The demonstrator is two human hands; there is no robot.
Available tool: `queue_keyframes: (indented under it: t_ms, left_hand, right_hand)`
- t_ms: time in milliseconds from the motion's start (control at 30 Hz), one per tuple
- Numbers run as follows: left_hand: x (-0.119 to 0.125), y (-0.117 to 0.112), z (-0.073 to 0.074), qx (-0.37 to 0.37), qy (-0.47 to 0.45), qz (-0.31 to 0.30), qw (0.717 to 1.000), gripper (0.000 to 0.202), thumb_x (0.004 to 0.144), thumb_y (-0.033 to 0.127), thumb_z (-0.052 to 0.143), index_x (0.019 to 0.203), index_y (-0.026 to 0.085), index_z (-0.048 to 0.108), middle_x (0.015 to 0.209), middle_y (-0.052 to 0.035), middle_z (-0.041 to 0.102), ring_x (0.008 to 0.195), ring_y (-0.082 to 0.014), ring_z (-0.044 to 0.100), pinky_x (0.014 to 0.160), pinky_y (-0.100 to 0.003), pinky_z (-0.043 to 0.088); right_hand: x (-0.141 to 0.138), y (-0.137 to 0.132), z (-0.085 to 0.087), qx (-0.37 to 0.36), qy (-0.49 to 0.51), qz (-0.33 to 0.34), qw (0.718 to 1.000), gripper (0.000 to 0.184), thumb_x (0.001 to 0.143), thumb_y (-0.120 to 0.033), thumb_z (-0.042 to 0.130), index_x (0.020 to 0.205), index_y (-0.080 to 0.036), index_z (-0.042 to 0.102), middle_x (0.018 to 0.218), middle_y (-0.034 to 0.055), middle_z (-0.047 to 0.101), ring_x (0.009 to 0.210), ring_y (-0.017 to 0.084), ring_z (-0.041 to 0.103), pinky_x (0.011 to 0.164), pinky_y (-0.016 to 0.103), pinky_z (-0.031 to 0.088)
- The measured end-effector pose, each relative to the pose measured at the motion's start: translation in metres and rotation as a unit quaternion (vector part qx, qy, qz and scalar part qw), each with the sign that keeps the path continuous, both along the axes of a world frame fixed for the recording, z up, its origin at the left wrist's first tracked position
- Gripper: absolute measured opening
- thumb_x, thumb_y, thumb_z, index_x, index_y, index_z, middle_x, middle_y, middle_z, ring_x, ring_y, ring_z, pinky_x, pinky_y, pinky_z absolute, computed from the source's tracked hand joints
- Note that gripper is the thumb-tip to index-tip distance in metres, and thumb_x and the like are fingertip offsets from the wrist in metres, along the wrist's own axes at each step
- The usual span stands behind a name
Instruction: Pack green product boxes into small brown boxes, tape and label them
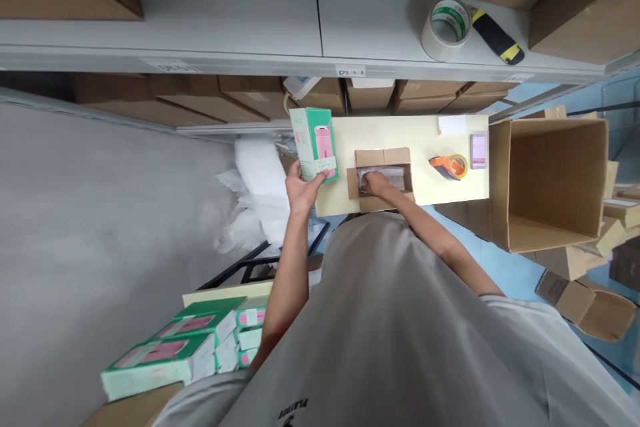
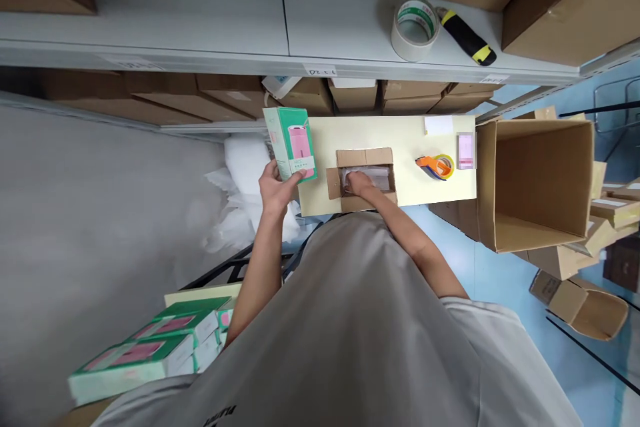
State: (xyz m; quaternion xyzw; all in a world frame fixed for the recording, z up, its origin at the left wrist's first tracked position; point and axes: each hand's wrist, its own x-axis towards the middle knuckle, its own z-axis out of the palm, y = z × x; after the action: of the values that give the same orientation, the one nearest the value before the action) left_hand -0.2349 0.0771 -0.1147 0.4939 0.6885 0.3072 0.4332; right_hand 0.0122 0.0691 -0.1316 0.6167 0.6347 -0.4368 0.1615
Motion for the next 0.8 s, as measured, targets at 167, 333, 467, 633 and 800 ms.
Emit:
queue_keyframes:
  t_ms: [167, 333, 467, 633, 800]
  left_hand:
    - [0.018, -0.02, 0.04, 0.047, -0.068, -0.023, 0.996, 0.085, 0.079, 0.041, 0.096, 0.154, 0.022, 0.061, 0.15, -0.0132, 0.076, 0.136, -0.0318, 0.076, 0.119, -0.048, 0.064]
    - [0.063, -0.025, 0.06, 0.044, 0.002, -0.154, 0.987, 0.083, 0.081, 0.039, 0.096, 0.155, 0.022, 0.063, 0.152, -0.01, 0.074, 0.138, -0.0311, 0.072, 0.111, -0.039, 0.065]
    - [0.091, -0.022, 0.077, 0.036, 0.103, -0.301, 0.947, 0.077, 0.084, 0.02, 0.085, 0.158, 0.025, 0.065, 0.156, -0.0089, 0.072, 0.143, -0.0352, 0.067, 0.122, -0.044, 0.057]
    - [0.101, -0.015, 0.083, 0.016, 0.165, -0.396, 0.903, 0.082, 0.084, 0.01, 0.074, 0.164, 0.024, 0.062, 0.161, -0.0097, 0.068, 0.148, -0.0377, 0.06, 0.128, -0.049, 0.05]
    - [0.095, -0.013, 0.069, 0.01, 0.191, -0.413, 0.89, 0.082, 0.083, 0.009, 0.074, 0.164, 0.023, 0.063, 0.162, -0.0092, 0.068, 0.15, -0.0375, 0.058, 0.131, -0.048, 0.048]
  right_hand:
    - [0.052, -0.011, 0.03, 0.075, 0.062, -0.078, 0.992, 0.033, 0.111, -0.027, 0.07, 0.14, -0.017, 0.08, 0.123, 0.0128, 0.089, 0.119, 0.027, 0.083, 0.103, 0.031, 0.06]
    - [0.131, -0.035, 0.085, 0.251, 0.154, -0.218, 0.931, 0.047, 0.106, -0.038, 0.073, 0.149, -0.02, 0.073, 0.118, 0.0087, 0.086, 0.097, 0.025, 0.08, 0.093, 0.039, 0.066]
    - [0.164, -0.051, 0.12, 0.321, 0.15, -0.168, 0.92, 0.088, 0.1, -0.039, 0.081, 0.179, -0.034, 0.044, 0.168, 0.012, 0.062, 0.137, 0.035, 0.069, 0.108, 0.054, 0.068]
    - [0.163, -0.06, 0.114, 0.272, 0.127, -0.081, 0.95, 0.09, 0.097, -0.021, 0.076, 0.18, -0.034, 0.043, 0.175, 0.0097, 0.054, 0.16, 0.039, 0.055, 0.127, 0.059, 0.058]
    - [0.156, -0.064, 0.078, 0.224, 0.166, -0.113, 0.954, 0.083, 0.091, -0.017, 0.076, 0.17, -0.025, 0.054, 0.168, 0.0134, 0.058, 0.137, 0.032, 0.072, 0.117, 0.049, 0.066]
